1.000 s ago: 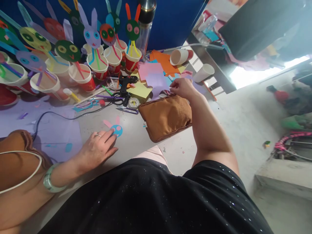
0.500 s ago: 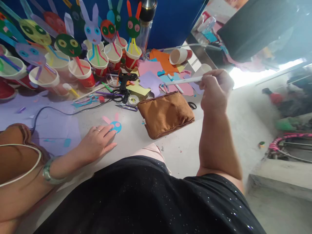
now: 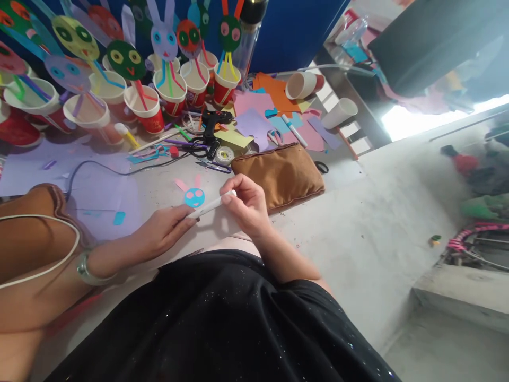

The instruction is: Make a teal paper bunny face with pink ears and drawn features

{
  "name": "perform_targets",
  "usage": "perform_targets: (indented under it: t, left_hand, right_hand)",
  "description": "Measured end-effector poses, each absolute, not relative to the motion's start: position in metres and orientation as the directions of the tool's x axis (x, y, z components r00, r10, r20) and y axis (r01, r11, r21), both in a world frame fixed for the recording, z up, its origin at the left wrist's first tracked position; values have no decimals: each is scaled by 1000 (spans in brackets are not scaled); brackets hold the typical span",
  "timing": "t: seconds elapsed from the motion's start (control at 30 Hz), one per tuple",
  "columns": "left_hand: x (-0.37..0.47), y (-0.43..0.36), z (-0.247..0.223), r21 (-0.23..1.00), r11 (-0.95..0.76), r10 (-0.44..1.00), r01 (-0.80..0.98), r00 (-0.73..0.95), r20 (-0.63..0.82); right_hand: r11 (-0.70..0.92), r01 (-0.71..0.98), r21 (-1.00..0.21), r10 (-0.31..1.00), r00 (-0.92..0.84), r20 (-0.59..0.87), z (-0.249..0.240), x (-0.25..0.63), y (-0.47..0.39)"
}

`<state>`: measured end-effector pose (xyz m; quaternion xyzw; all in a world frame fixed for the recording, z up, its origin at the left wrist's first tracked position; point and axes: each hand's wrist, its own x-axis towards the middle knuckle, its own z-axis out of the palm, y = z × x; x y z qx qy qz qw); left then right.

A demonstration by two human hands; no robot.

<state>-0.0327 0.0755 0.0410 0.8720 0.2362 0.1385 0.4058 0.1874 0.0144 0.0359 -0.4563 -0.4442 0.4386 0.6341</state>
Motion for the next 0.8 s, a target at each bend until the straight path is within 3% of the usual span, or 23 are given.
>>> perform_targets:
  t: [0.2, 0.57, 0.8]
  left_hand:
    - [-33, 74, 50, 881, -417, 592, 225, 802, 75]
    - [-34, 78, 44, 864, -403, 589, 301, 808, -8]
    - [-32, 80, 56, 915, -239, 585, 324, 801, -130]
  right_hand:
    - [128, -225, -966, 992, 42, 121, 36, 151, 13]
    - [54, -266, -963, 987, 158, 12, 27, 150, 17]
    - [60, -273, -960, 981, 194, 7, 25, 151, 17]
